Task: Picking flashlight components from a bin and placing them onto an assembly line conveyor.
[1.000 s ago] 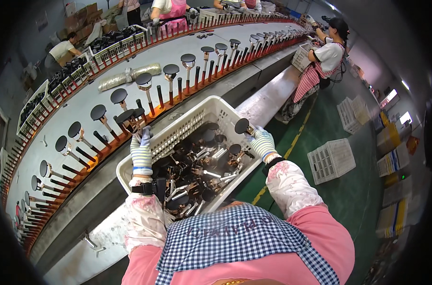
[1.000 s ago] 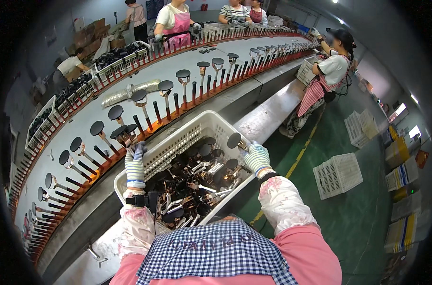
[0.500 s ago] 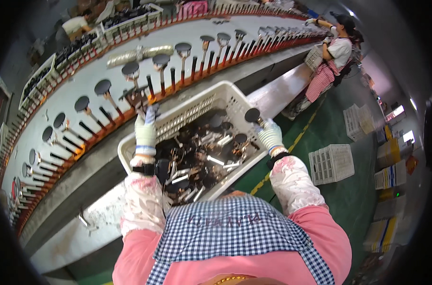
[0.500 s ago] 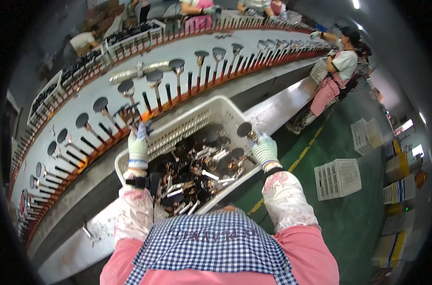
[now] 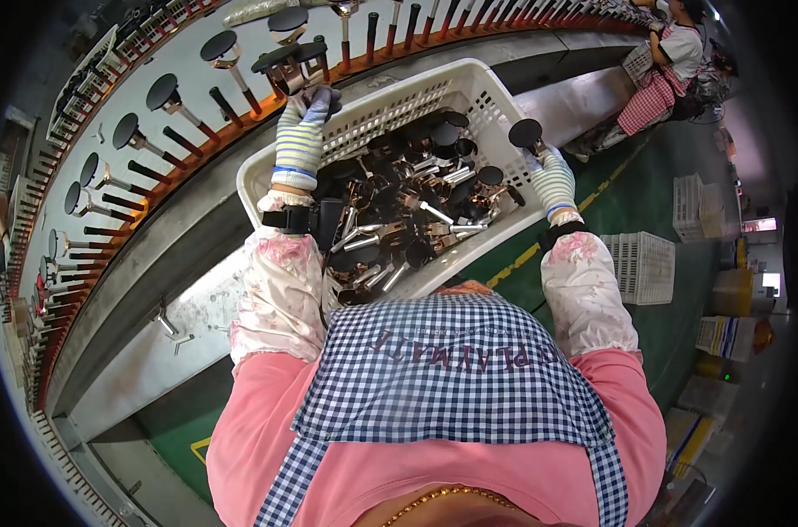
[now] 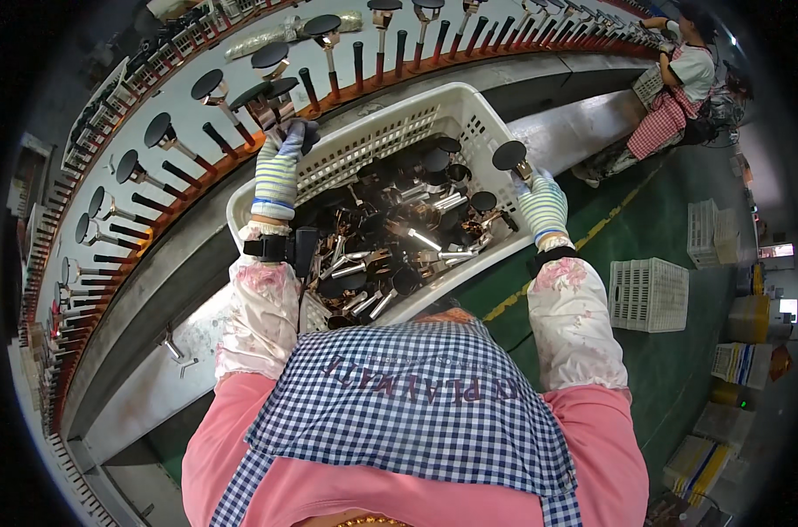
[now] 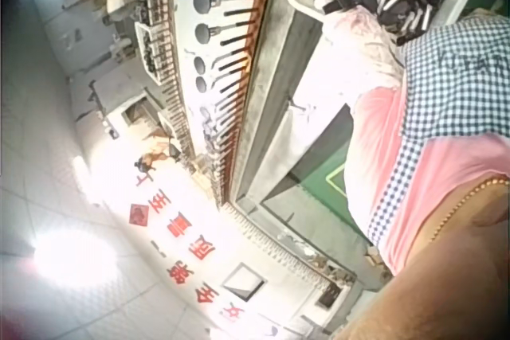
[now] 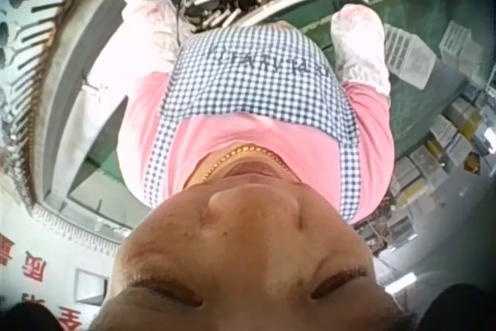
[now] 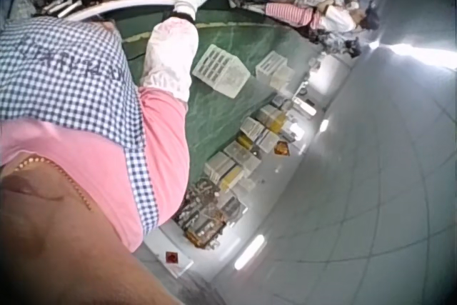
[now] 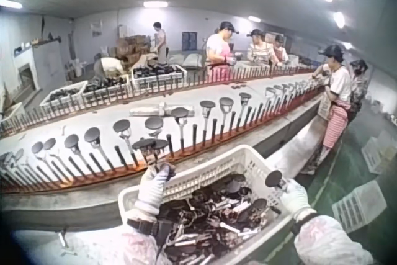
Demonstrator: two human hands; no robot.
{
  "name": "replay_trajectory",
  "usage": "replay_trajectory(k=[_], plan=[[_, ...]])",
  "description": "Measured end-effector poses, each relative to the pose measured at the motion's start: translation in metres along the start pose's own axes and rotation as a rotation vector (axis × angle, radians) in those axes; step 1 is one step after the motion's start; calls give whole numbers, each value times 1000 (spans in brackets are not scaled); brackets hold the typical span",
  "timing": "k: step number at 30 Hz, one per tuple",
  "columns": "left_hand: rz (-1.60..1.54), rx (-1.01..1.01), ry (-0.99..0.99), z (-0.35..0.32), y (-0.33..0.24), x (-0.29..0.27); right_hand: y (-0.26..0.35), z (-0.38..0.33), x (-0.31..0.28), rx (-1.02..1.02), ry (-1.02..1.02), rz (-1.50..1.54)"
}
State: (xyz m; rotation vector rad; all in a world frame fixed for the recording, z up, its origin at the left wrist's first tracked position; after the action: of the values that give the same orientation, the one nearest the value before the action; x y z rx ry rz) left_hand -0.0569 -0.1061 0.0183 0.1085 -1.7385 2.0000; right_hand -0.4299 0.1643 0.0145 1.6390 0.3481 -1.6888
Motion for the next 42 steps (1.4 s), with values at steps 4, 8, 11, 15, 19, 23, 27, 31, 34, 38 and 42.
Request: replay_trajectory(k=[4,8,11,15,19,23,27,31,34,38,42], plan=[[-2,55,40,27,7,-2,10,17,6,-39,-34,-10],[136,106,37,27,13,-11,7,13,22,-96,-3,-36],[140,90,34,31,24,-14,7,16,23,-93,-11,-73],[62,74,26,40,42,-4,4,32,19,-17,13,-26],[-26,79,8,50,53,5,-5,48,23,93,31,99],[-51,68,17,59,56,12,-62,92,61,26,21,495],[-27,60,-13,61,65,0,14,140,11,-29,-16,881],[0,78,17,55,55,7,96,174,-17,58,89,1023],[45,73,29,54,50,11,142,223,26,23,223,1118],[85,69,34,48,49,11,202,281,92,-69,325,1273],[276,22,-11,44,57,-7,258,299,118,-106,43,755]])
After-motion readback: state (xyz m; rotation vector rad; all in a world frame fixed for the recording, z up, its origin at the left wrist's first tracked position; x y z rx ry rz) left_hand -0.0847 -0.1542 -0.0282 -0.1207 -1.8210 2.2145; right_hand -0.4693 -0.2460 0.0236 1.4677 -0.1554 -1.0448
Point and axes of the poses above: each hand's wrist, its own z-axis towards the middle knuckle, its own x-axis out of the palm, y = z × x, the point moved 4 cm from there along z, towards the middle knuckle, and after that the axes turned 8 degrees about x, right-handed, at the moved point
